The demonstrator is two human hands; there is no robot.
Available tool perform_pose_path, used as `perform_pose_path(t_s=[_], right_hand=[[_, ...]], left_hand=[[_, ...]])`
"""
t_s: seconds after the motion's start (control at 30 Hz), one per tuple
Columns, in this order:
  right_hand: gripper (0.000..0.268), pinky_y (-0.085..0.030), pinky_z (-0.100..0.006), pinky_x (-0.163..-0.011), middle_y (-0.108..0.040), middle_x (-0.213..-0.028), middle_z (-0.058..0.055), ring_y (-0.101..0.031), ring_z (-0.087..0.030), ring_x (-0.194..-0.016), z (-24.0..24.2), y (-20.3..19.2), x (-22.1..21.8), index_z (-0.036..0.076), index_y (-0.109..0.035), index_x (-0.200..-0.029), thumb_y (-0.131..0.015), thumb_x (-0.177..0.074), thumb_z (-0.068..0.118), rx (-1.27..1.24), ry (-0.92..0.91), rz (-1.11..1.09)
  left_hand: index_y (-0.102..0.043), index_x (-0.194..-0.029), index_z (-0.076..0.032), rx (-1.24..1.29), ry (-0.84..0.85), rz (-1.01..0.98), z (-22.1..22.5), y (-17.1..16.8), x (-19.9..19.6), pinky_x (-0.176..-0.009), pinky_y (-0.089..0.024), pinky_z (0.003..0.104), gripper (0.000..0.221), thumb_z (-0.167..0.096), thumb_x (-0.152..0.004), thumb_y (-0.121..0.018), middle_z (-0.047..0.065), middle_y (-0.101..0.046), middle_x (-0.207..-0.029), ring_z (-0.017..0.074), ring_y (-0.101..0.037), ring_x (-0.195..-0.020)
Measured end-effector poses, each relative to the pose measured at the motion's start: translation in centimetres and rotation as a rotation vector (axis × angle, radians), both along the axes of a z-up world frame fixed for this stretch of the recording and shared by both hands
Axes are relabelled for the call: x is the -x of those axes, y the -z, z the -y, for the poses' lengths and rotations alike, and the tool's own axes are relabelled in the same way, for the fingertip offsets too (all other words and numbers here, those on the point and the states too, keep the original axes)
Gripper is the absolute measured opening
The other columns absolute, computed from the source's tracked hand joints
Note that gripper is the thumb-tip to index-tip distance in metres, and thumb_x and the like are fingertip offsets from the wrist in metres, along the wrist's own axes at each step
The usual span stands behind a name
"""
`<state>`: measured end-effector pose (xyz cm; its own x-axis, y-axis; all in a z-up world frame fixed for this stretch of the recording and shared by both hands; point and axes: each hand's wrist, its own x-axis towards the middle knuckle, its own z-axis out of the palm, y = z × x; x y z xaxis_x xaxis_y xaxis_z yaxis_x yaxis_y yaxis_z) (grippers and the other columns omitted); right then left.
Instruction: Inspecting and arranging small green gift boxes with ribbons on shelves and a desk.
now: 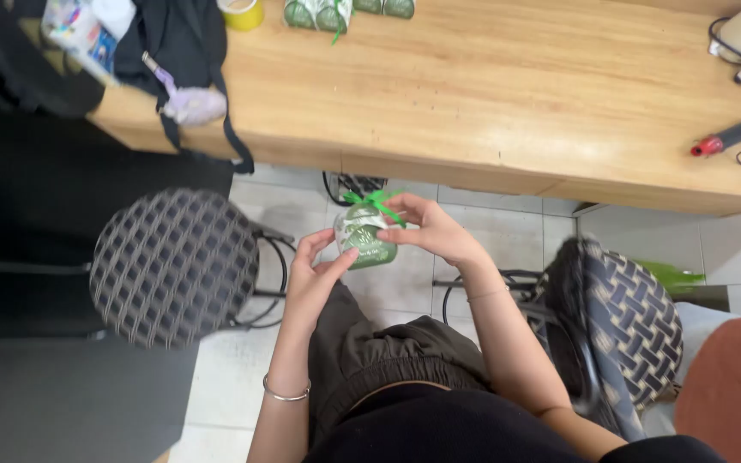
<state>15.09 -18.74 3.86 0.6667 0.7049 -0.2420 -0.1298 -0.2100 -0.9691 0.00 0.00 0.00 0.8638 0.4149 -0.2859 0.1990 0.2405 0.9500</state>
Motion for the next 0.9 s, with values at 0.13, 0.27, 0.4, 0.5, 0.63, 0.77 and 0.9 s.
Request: perform_pose_path(t_s=[0.13, 0.27, 0.4, 0.5, 0.63, 0.77, 0.9], right_hand=[[0.057, -0.054, -0.033, -0.097, -0.069, -0.121, -0.007, -0.062, -0.017, -0.118, -1.5, -0.2, -5.0, 0.000, -0.061, -0.130, -0.084, -0.079, 0.012, 0.018, 0.022, -0.037], [0.063, -0.052, -0.032, -0.100, -0.068, -0.124, -0.008, -0.061, -0.017, -0.119, -4.4, -1.8, -9.7, 0.000, -0.058, -0.135, -0.083, -0.078, 0.004, 0.002, 0.035, -0.031], [0.068, -0.053, -0.032, -0.100, -0.070, -0.126, -0.009, -0.063, -0.017, -0.119, -7.3, -1.8, -14.1, 0.002, -0.054, -0.140, -0.079, -0.077, -0.001, 0.011, 0.059, -0.032], [0.068, -0.055, -0.033, -0.099, -0.068, -0.126, -0.010, -0.063, -0.019, -0.122, -9.5, -0.1, -17.1, 0.002, -0.054, -0.140, -0.077, -0.076, -0.005, 0.021, 0.119, 0.011], [0.069, -0.056, -0.034, -0.100, -0.064, -0.131, -0.009, -0.063, -0.022, -0.124, -11.5, 1.1, -20.7, 0.004, -0.055, -0.137, -0.078, -0.073, -0.008, 0.039, 0.199, 0.132], [0.072, -0.057, -0.036, -0.095, -0.065, -0.129, -0.008, -0.065, -0.024, -0.119, -11.6, 2.3, -26.5, 0.010, -0.056, -0.136, -0.079, -0.070, -0.010, 0.107, 0.311, 0.140], [0.074, -0.063, -0.035, -0.084, -0.063, -0.123, -0.013, -0.067, -0.025, -0.111, -11.7, 4.4, -33.5, 0.016, -0.054, -0.140, -0.076, -0.074, -0.009, 0.171, 0.340, 0.091]], left_hand=[[-0.054, -0.135, 0.003, 0.013, 0.100, 0.042, -3.5, 0.3, -6.6, -0.079, -0.056, 0.028, 0.066, -0.020, -0.081, -0.084, 0.019, -0.059, -0.141, 0.0154, -0.069, -0.090], [-0.049, -0.138, 0.001, 0.045, 0.295, 0.085, -7.9, -0.7, -13.6, -0.083, -0.058, 0.030, 0.071, -0.017, -0.079, -0.084, 0.018, -0.053, -0.144, 0.0191, -0.073, -0.099], [-0.045, -0.142, -0.001, 0.004, 0.447, 0.075, -12.0, -1.1, -19.6, -0.082, -0.060, 0.033, 0.076, -0.016, -0.077, -0.083, 0.016, -0.048, -0.148, 0.0197, -0.073, -0.100], [-0.045, -0.146, -0.003, -0.049, 0.484, 0.108, -14.2, -1.2, -22.7, -0.085, -0.057, 0.031, 0.075, -0.015, -0.082, -0.081, 0.019, -0.050, -0.151, 0.0197, -0.071, -0.099], [-0.040, -0.147, -0.002, -0.069, 0.402, 0.106, -15.6, 3.0, -26.4, -0.088, -0.058, 0.031, 0.073, -0.015, -0.086, -0.078, 0.022, -0.046, -0.153, 0.0199, -0.073, -0.101], [-0.042, -0.145, -0.003, -0.038, 0.359, 0.030, -16.1, 3.6, -28.6, -0.086, -0.058, 0.029, 0.067, -0.015, -0.089, -0.075, 0.022, -0.052, -0.148, 0.0189, -0.073, -0.103], [-0.048, -0.142, -0.004, -0.077, 0.302, -0.066, -16.1, 2.9, -29.7, -0.083, -0.057, 0.029, 0.059, -0.018, -0.091, -0.073, 0.019, -0.064, -0.137, 0.0196, -0.073, -0.100]])
